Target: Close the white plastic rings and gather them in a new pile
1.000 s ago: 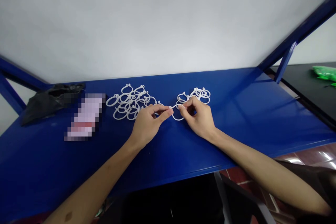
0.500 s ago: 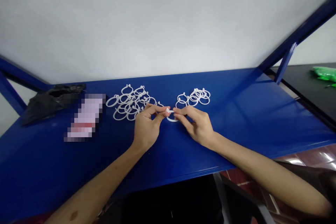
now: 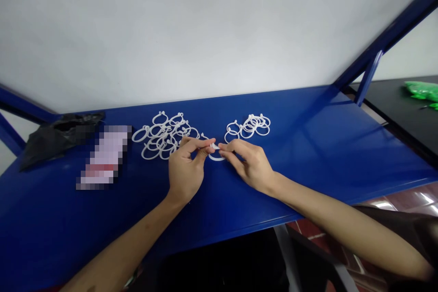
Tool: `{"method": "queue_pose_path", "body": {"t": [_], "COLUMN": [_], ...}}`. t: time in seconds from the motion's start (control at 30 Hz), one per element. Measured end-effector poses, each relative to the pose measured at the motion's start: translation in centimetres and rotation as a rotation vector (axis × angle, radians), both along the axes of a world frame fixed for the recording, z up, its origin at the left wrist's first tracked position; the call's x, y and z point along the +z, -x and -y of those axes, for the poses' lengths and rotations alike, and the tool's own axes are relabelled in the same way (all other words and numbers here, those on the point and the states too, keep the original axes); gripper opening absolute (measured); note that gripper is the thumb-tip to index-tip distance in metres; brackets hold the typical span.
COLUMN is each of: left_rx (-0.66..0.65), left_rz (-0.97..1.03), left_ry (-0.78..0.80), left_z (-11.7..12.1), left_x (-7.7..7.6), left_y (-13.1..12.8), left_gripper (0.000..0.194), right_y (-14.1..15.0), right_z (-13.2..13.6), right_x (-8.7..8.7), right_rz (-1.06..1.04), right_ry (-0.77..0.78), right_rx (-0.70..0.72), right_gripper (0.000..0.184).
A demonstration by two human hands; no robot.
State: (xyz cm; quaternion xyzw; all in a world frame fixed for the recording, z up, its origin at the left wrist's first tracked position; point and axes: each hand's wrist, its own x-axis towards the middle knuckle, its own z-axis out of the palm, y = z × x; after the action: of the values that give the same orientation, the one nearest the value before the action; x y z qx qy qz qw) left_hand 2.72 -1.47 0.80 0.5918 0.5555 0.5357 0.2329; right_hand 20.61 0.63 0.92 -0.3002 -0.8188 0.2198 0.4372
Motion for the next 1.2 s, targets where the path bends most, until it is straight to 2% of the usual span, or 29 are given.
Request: {"method": "queue_pose_path", "body": {"t": [0.13, 0.27, 0.33, 0.5, 0.6, 0.67, 0.73, 0.8, 0.93, 1.0, 1.1, 1.2], "left_rx": [-0.037, -0.078, -0.079, 0.025, -0.018, -0.074, -0.109, -0.111, -0.103, -0.118, -0.098, -0.040], "left_rz": [-0.139, -0.333, -0.479, -0.909, -1.061, -1.097, -1.085, -1.041, -0.947, -0.927, -0.841, -0.621], "left_ry": [-0.114, -0.177, -0.184, -0.133, -0.068, -0.051, -0.082, -0.172, -0.412, -0.469, -0.417, -0.272], "left_z": [0.3, -0.4, -1.0, -1.8, -1.7, -1.6, -1.5, -1.4, -1.0, -0.8, -0.7, -0.8], "left_x": [0.1, 0.4, 0.6, 0.5, 0.5, 0.5, 0.6, 0.7, 0.7, 0.7, 0.6, 0.7], "left_y": [-0.2, 0.1, 0.7, 2.7, 3.5, 3.5, 3.1, 2.5, 1.3, 0.9, 0.7, 0.7], "left_gripper": [0.010, 0.015, 0.022, 0.030, 0.020, 0.011, 0.011, 0.011, 0.011, 0.012, 0.009, 0.009], "right_y": [-0.3, -0.3, -0.5, -2.6, -4.1, -4.6, -4.4, -3.7, -1.8, -1.0, -0.5, -0.6], "right_z": [0.0, -0.9, -1.8, -5.0, -6.2, -6.3, -5.8, -4.8, -2.6, -1.9, -1.5, -1.6], "right_x": [-0.4, -0.3, 0.0, 0.1, -0.2, -0.2, 0.0, 0.2, 0.5, 0.5, 0.4, 0.2], "right_rz": [0.078, 0.118, 0.149, 0.281, 0.388, 0.387, 0.343, 0.301, 0.183, 0.080, -0.063, -0.124], "right_ry": [-0.048, -0.088, -0.122, -0.241, -0.251, -0.258, -0.246, -0.177, 0.130, 0.261, 0.333, 0.338], "right_rx": [0.052, 0.021, -0.071, -0.488, -0.580, -0.611, -0.593, -0.488, -0.190, -0.120, -0.105, -0.091], "right_gripper": [0.018, 0.019, 0.020, 0.021, 0.023, 0.027, 0.028, 0.027, 0.027, 0.024, 0.018, 0.017]}}
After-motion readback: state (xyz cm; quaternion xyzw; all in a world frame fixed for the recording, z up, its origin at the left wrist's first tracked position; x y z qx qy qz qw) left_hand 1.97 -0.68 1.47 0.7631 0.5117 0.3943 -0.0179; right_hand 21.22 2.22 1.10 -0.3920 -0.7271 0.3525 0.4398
